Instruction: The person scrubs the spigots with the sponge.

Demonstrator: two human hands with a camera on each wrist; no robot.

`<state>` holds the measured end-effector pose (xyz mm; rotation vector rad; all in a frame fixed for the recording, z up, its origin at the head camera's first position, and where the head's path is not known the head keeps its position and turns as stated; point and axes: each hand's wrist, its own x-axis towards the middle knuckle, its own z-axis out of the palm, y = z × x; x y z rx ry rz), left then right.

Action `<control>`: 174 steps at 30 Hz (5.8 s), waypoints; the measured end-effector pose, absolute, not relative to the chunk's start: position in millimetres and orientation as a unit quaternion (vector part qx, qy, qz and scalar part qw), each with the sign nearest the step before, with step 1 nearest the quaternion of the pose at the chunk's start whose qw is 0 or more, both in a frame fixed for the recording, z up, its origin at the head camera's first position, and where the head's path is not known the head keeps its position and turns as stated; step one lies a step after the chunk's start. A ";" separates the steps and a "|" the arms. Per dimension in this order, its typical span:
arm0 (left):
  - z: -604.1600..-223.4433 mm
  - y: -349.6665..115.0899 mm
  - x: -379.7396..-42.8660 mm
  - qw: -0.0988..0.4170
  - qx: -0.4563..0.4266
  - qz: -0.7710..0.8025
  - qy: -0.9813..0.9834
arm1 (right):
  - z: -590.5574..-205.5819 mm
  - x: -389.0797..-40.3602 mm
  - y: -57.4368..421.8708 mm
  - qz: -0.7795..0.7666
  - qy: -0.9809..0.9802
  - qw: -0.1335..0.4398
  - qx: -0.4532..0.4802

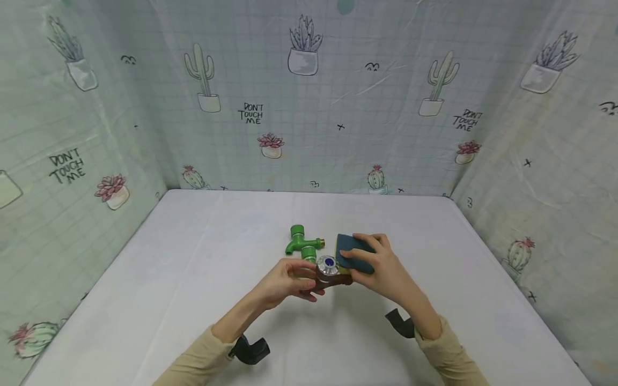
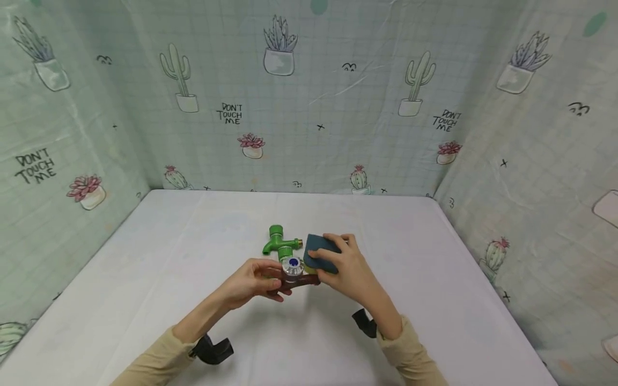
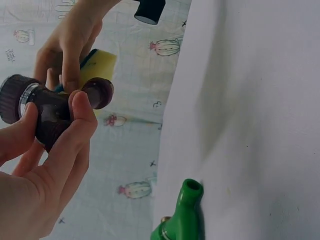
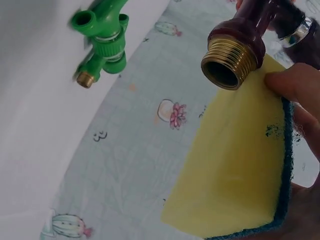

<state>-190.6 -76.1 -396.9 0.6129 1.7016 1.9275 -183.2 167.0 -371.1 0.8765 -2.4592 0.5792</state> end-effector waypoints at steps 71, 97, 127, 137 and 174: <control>-394.8 -79.2 -200.4 0.272 0.155 0.719 0.621 | -362.9 -189.5 181.5 0.440 -0.763 0.166 0.443; -392.3 -80.8 -201.8 0.276 0.098 0.764 0.575 | -373.9 -189.3 182.6 0.370 -0.767 0.288 0.437; -387.3 -68.4 -206.6 0.314 0.129 0.741 0.580 | -399.6 -188.3 167.4 0.218 -0.816 0.320 0.429; -383.7 -69.0 -209.2 0.239 0.112 0.714 0.648 | -399.7 -183.0 170.0 0.279 -0.805 0.309 0.423; -388.3 -57.8 -204.3 0.204 0.030 0.718 0.665 | -388.9 -172.8 169.3 0.183 -0.711 0.468 0.492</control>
